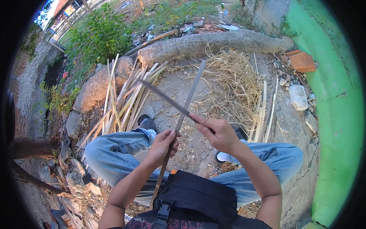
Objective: The person uses a blade to shave and shape a thin bamboo strip by hand. They repeatedly pull the blade along the length of the strip, removing thin shavings until it is smooth and even.
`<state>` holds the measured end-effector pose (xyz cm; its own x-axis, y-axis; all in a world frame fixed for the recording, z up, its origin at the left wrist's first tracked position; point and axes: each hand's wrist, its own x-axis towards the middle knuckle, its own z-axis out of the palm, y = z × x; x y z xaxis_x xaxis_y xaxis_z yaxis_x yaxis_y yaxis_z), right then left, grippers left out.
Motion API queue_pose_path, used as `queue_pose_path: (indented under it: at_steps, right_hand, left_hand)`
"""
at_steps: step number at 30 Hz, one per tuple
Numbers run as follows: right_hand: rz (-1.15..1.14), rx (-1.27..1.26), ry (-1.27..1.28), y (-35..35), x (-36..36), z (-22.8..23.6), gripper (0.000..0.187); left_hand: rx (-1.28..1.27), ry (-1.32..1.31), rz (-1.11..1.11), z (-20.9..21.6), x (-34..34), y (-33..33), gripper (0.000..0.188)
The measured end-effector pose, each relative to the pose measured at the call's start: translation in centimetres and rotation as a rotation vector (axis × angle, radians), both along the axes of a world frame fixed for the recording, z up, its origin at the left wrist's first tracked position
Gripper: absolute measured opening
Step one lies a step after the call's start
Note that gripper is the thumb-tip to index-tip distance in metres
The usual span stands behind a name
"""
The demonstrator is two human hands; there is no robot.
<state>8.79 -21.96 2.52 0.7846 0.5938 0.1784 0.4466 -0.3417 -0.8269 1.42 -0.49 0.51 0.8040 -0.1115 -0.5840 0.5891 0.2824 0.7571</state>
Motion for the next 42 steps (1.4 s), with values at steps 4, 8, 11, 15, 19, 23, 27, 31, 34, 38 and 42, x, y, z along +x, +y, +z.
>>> queue_pose_path:
  at_steps: [4,8,11,15,19,23,27,31,34,38,42]
  right_hand:
    - [0.128,-0.218,-0.111,0.4,-1.1,0.1,0.040]
    - [0.156,-0.068,-0.046,0.0,-0.1,-1.8,0.038]
    - [-0.157,-0.137,0.058,-1.2,3.2,-3.1,0.035]
    - [-0.800,-0.041,0.311,-7.4,9.4,-8.3,0.038]
    - [-1.085,0.560,1.020,-8.2,9.7,-7.6,0.033]
    - [-0.828,0.699,1.155,-6.3,7.9,-5.8,0.031]
    - [-0.623,0.634,1.133,-2.6,5.1,-1.5,0.030]
    - [-0.523,0.604,1.103,-1.4,3.2,1.1,0.031]
    - [-0.511,0.678,1.175,-1.9,2.5,1.2,0.030]
    - [-0.485,0.716,1.202,-2.2,1.9,1.1,0.023]
    - [-0.499,0.682,1.207,-1.9,1.1,0.7,0.022]
  left_hand:
    - [-0.138,0.114,0.021,1.0,0.2,0.3,0.029]
    - [-0.094,0.084,0.007,0.5,-0.2,0.4,0.029]
    - [-0.094,0.058,-0.014,0.5,-0.5,0.9,0.030]
    - [-0.134,0.076,-0.136,0.7,-0.3,0.7,0.030]
    - [-0.080,0.075,-0.075,0.7,0.1,0.8,0.030]
    - [-0.008,-0.026,-0.155,1.4,0.6,0.7,0.031]
    - [-0.085,-0.092,-0.163,1.7,0.9,1.1,0.037]
    - [0.029,-0.118,-0.118,1.9,1.4,0.9,0.042]
    - [0.072,-0.118,-0.111,1.8,1.8,0.9,0.039]
    - [0.379,-0.279,-0.111,1.3,2.4,1.3,0.030]
    - [0.382,-0.268,-0.131,2.5,3.6,1.4,0.033]
